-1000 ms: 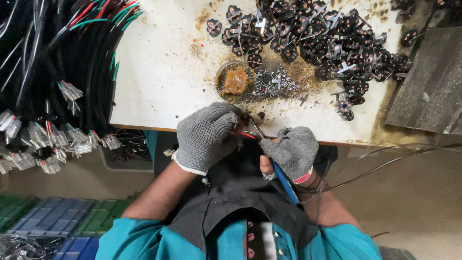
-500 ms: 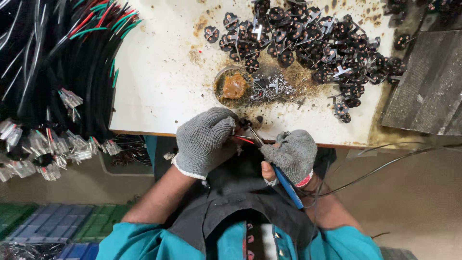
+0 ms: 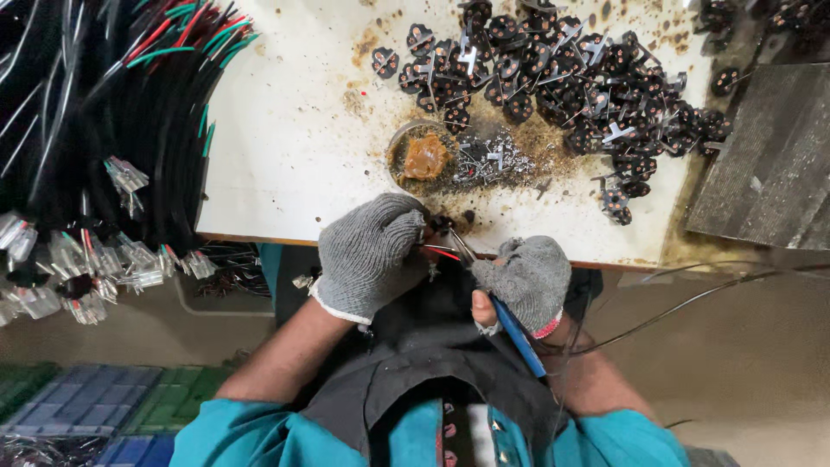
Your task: The person solders wires onto small connector components at a workbench. They hold a component and wire in one hand, dip the wire end into a flux container, and use a soldering iron in the other hand to solder the joint, setting finished pieces aside and repeating the cycle.
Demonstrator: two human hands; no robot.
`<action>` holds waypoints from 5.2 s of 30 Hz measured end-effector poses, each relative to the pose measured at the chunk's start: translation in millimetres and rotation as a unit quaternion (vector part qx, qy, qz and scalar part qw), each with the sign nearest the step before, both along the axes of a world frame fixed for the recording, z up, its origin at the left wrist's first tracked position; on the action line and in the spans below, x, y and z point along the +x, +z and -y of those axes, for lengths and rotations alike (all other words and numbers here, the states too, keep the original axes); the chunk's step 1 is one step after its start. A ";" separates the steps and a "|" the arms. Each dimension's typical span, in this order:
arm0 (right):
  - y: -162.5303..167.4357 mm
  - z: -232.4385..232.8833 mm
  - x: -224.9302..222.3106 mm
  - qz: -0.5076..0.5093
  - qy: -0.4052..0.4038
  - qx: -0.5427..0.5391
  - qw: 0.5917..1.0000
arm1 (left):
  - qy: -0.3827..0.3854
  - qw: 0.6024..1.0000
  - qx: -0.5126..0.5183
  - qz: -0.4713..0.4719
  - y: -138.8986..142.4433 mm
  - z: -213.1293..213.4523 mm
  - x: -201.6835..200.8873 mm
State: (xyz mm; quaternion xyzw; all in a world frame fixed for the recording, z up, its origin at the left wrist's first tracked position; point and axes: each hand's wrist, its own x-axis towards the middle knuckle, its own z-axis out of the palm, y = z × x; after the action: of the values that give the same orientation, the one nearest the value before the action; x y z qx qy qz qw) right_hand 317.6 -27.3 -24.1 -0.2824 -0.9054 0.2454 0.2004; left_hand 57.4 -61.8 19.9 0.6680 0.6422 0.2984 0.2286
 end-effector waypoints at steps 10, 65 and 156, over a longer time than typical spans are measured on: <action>-3.8 -0.9 -0.9 0.051 0.036 0.031 0.998 | -0.011 1.000 0.022 0.006 -4.8 1.0 -3.4; 49.2 -9.5 -61.2 -0.167 -0.136 -0.239 0.947 | 0.000 0.999 0.033 -0.012 -3.2 8.5 0.6; 46.3 -7.7 -61.9 -0.226 -0.206 -0.142 0.941 | 0.159 0.984 -0.033 0.074 7.3 -26.3 -51.2</action>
State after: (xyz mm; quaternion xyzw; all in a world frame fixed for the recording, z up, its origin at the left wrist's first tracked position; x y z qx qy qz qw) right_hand 255.6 -19.6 22.2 -0.4258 -0.7141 0.3821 0.4035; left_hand 6.2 -35.5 27.2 0.5255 0.7310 0.3583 0.2473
